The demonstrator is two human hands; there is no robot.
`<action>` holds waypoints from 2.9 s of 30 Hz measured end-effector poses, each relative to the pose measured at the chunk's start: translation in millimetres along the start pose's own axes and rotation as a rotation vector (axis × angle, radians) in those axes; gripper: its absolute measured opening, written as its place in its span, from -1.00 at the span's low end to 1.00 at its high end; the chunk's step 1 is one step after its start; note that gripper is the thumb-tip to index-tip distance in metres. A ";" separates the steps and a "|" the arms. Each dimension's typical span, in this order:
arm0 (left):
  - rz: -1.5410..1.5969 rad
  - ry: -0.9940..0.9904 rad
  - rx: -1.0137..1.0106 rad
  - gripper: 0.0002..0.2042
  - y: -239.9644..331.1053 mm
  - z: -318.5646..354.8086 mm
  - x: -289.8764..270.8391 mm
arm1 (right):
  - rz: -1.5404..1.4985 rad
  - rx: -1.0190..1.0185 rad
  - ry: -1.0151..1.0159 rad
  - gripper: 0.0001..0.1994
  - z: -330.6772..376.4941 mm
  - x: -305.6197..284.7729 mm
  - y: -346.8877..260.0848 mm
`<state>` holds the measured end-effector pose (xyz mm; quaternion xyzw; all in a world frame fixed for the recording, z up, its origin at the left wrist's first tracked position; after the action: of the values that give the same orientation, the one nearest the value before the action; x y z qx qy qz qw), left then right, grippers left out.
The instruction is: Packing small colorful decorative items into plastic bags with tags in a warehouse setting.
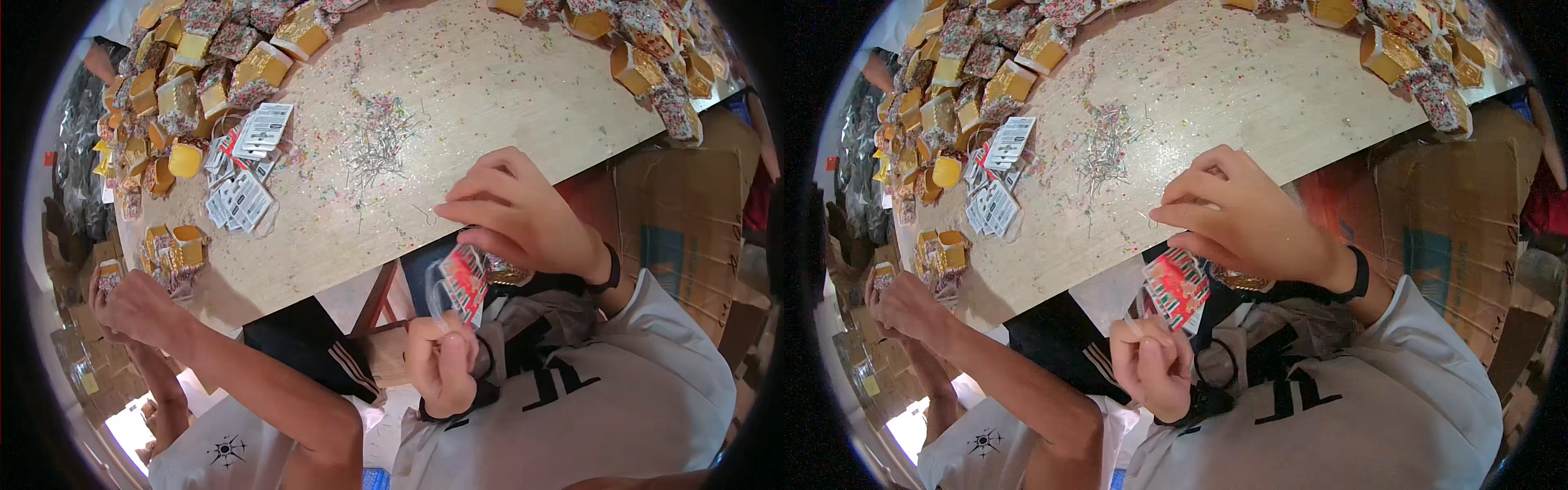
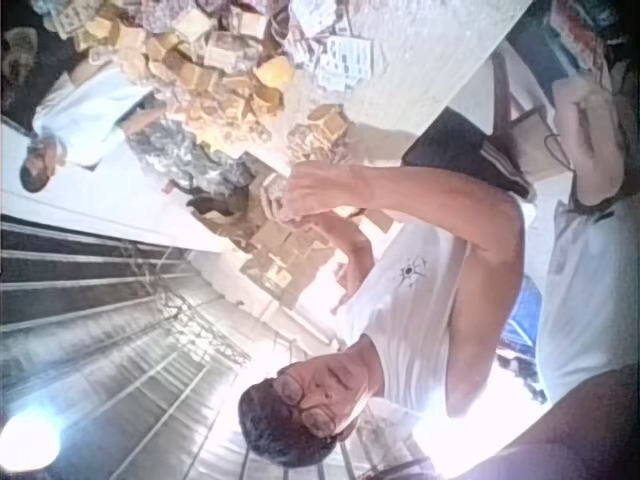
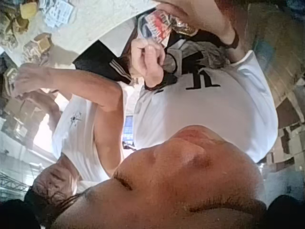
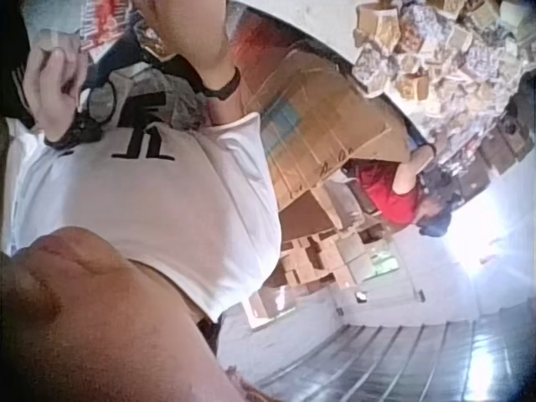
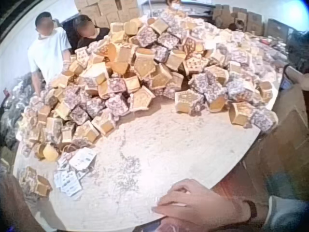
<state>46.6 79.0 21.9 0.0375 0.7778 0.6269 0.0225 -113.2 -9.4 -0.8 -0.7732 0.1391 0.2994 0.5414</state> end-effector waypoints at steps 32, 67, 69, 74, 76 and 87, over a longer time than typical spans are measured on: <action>-0.346 0.279 0.034 -0.69 -23.1 7.2 17.2 | -0.175 -0.332 0.216 -0.72 45.5 -3.4 2.7; -0.359 -0.084 0.345 -0.84 -20.1 5.1 15.3 | -0.770 0.469 -0.332 -0.99 65.5 -27.0 -13.2; -0.386 -0.030 0.420 -0.87 -24.5 7.5 15.8 | -0.751 0.439 -0.324 -0.98 66.1 -26.9 -13.4; -0.424 -0.047 0.456 -0.74 -25.6 10.5 16.2 | -0.809 0.453 -0.374 -0.95 70.6 -21.6 -10.4; -0.240 0.101 0.523 -0.76 -30.2 9.3 24.9 | -1.069 0.240 -0.168 -0.90 69.3 -11.7 -7.6; -0.103 -0.245 0.425 -0.68 -33.2 7.6 1.0 | -0.641 -0.083 -0.199 -0.87 63.7 -16.1 0.6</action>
<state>45.2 79.5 -12.1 0.0772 0.8846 0.4380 0.1402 -146.1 47.2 -6.3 -0.7659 -0.1768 0.1934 0.5871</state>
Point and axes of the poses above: each hand's wrist, its own z-axis away from the middle knuckle, its own x-axis out of the palm, y = z × x, the point moved 1 cm from there along -z, towards the middle knuckle, and after that the axes turned 12 degrees about x, right-handed, at the moved point
